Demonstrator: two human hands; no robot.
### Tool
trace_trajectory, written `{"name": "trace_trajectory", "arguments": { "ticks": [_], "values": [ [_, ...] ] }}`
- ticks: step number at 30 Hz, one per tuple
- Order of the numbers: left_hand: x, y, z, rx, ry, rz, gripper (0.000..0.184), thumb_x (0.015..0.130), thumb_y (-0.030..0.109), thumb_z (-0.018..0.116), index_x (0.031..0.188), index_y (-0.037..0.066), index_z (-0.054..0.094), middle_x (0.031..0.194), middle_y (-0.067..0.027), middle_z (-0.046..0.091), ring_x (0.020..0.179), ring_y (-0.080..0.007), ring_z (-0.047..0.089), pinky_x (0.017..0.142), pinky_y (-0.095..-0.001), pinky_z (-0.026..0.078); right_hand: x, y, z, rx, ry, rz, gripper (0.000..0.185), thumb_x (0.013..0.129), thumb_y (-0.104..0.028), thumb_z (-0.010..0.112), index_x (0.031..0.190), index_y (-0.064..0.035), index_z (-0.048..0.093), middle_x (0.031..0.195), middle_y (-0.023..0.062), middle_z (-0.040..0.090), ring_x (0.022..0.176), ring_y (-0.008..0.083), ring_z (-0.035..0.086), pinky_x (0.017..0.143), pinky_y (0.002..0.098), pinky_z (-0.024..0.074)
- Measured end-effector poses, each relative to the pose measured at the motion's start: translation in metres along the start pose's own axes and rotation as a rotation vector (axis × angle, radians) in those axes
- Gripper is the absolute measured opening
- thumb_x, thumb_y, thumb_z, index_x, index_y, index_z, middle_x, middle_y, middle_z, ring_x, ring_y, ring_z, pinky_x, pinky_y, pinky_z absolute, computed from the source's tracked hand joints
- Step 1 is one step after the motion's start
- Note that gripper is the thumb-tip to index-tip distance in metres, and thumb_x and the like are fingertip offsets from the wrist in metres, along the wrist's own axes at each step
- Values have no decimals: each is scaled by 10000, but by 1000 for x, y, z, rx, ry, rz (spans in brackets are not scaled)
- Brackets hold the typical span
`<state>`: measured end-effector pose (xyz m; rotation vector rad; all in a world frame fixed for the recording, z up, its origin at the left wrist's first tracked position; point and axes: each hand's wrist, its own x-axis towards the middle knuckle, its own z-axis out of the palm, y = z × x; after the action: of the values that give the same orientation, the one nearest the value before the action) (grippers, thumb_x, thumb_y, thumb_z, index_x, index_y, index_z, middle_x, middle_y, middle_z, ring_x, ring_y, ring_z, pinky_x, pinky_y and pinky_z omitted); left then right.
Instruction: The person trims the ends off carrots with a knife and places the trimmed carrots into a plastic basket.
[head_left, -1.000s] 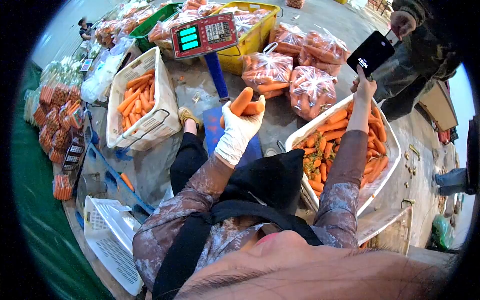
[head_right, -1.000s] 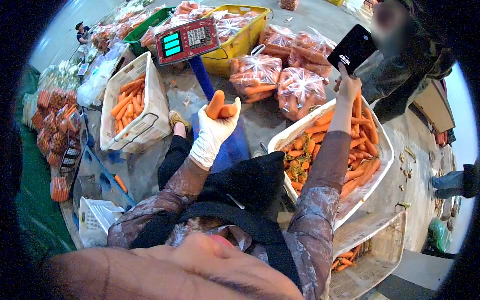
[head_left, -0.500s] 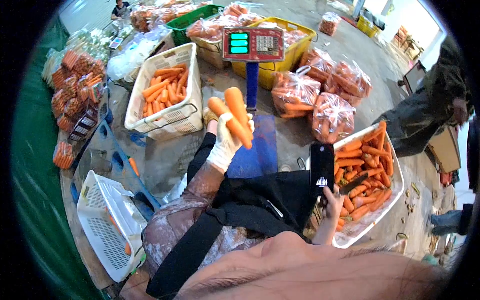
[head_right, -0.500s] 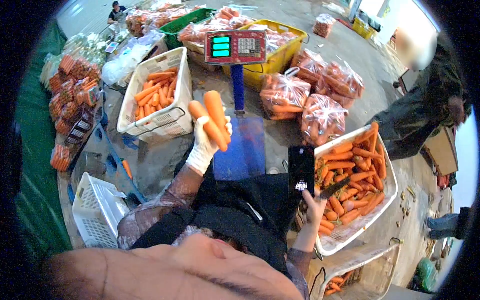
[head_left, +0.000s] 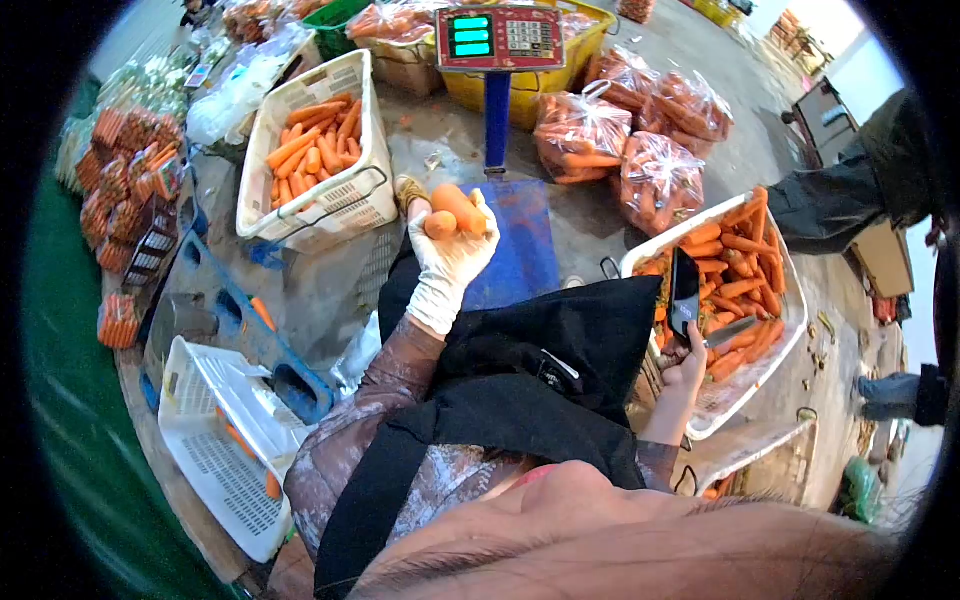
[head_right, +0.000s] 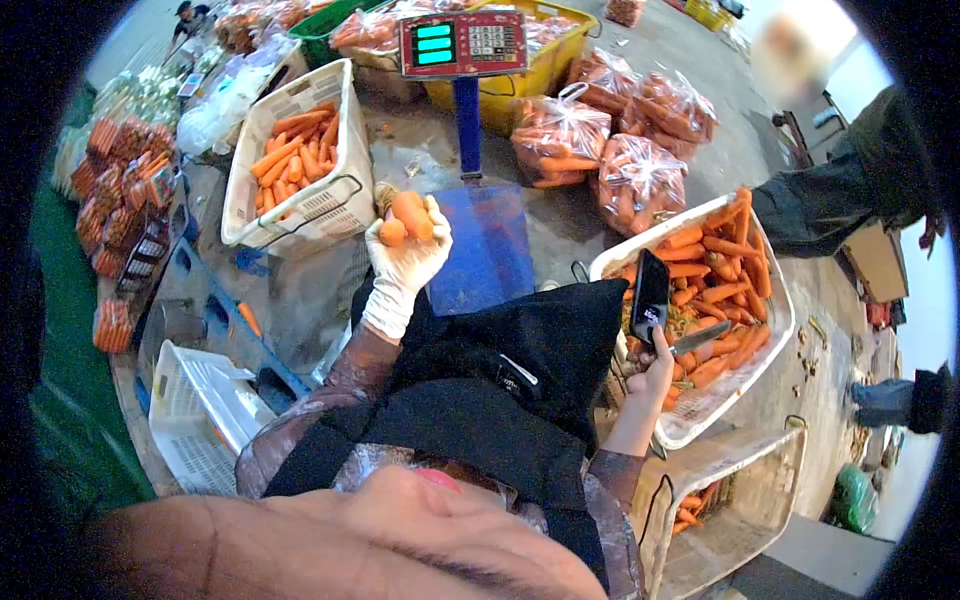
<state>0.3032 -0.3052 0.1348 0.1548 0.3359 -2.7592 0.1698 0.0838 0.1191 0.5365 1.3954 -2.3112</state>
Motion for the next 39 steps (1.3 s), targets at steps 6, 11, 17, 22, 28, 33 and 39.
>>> {"name": "trace_trajectory", "arguments": {
  "ticks": [6, 11, 17, 22, 28, 33, 39],
  "values": [
    [5, -30, -8, -105, 268, -60, 560, 687, 415, 570, 1057, 3, 484, 980, -168, 553, 894, -298, 563, 710, -397, 474, 54, 14, -55, 231, 426, 86, 218, 818, -277, 685, 840, -122, 533, 549, -29, 454, 377, 74, 351, 343, 203, 283],
    [-5, -54, 16, -144, 237, -201, 571, 673, 401, 598, 1040, -21, 486, 994, -181, 548, 886, -291, 558, 723, -376, 469, 29, 27, -29, 261, 212, -63, 132, 842, -215, 647, 891, -93, 628, 697, -41, 585, 448, 70, 405, 393, 211, 315],
    [3, -81, 36, -85, 254, -227, 610, 610, 328, 730, 1039, -33, 488, 940, -133, 527, 820, -222, 515, 728, -325, 450, -43, 19, 97, -1229, 7, -1616, 222, 752, -164, 680, 608, -103, 522, 531, 58, 482, 469, 198, 486, 459, 327, 368],
    [15, -113, 38, 29, 254, -346, 580, 648, 280, 704, 1075, -36, 472, 987, -164, 526, 826, -252, 515, 759, -360, 461, -31, 12, 124, -1251, 7, -1573, 242, 776, -181, 664, 604, -94, 519, 541, 52, 500, 511, 231, 526, 494, 353, 399],
    [42, -168, 32, 147, 314, -416, 508, 693, 291, 636, 1045, -43, 486, 993, -199, 548, 891, -308, 557, 807, -399, 477, -6, -4, 99, -1223, 217, -1510, 292, 791, -223, 648, 577, -99, 493, 533, 60, 500, 511, 240, 539, 494, 363, 413],
    [67, -230, 20, 232, 380, -488, 413, 724, 287, 589, 972, -32, 506, 952, -196, 556, 882, -312, 563, 813, -408, 471, 14, -21, 54, -1177, 358, -1459, 287, 815, -234, 617, 582, -106, 507, 544, 55, 524, 516, 234, 556, 493, 356, 421],
    [85, -299, -6, 323, 426, -557, 367, 728, 282, 567, 941, -13, 521, 895, -169, 551, 857, -295, 558, 801, -402, 464, 38, -31, 3, -1173, 493, -1299, 257, 809, -225, 612, 598, -106, 526, 569, 78, 559, 544, 262, 584, 490, 383, 438]
  ]
}}
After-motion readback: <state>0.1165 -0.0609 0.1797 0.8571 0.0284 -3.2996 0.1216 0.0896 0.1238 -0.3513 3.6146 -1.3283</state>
